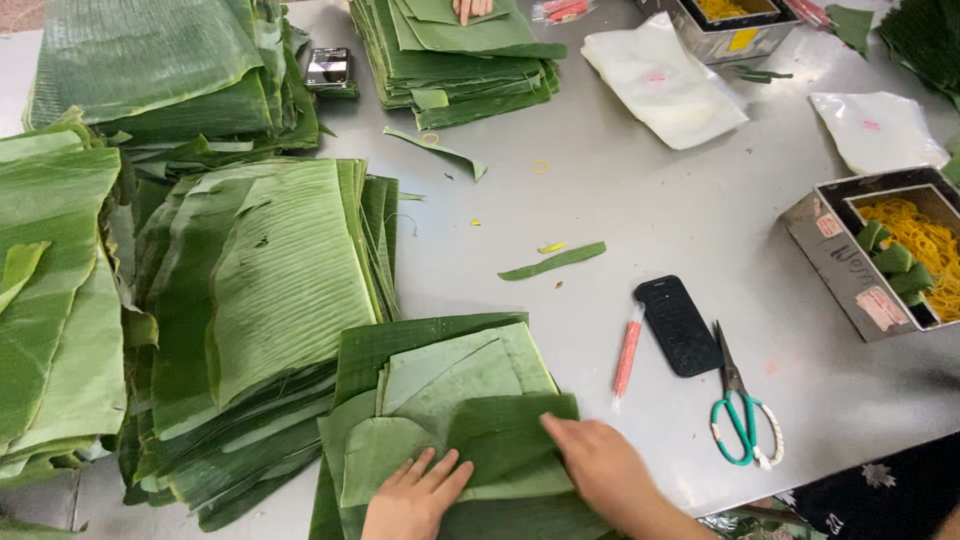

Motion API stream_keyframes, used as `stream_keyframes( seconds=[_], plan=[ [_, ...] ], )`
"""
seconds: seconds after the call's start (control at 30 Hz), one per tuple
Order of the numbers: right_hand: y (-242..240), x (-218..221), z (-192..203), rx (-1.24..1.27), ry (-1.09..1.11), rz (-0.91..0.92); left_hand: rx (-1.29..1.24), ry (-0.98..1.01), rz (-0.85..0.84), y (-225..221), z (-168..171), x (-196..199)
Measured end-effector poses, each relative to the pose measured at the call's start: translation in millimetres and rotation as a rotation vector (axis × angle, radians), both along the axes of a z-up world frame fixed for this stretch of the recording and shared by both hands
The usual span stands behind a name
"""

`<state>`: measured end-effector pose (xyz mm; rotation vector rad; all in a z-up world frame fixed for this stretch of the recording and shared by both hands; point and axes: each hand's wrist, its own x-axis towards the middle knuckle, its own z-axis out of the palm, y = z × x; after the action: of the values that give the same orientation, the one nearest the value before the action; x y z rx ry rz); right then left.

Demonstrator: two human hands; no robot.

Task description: The person prepares banana leaves by hand on a table, folding them and arranging them in stacks.

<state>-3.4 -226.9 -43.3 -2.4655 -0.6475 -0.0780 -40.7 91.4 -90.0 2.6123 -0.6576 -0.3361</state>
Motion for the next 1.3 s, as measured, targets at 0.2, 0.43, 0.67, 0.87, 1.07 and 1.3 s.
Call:
stream_keyframes(
  seconds=[0.2, 0.43, 0.67, 0.87, 1.07, 1.3],
  plan=[
    [-46, 7, 36, 0.015, 0.599, -0.226, -0.065, -0.039, 0.099, 1, 4, 4],
    [-50, 11, 25, 0.476, 0.742, 0.265, -0.188, -0.423, 0.213, -6, 53, 14],
    [-121, 26, -1, 1.239, 1.192, -0.112, 0.017, -0.497, 0.507, 17, 132, 42],
    [-118, 82, 30, 0.365, 0.411, -0.497, -0.104, -0.933, 0.448, 33, 169, 32],
    [-50, 92, 15, -0.452, 0.257, -0.416, 0.140, -0.676, -0.108, -21, 60, 12],
    [-37, 88, 46, -0.082, 0.113, -0.456, -0.067, -0.444, -0.099, -19, -27, -14]
  ],
)
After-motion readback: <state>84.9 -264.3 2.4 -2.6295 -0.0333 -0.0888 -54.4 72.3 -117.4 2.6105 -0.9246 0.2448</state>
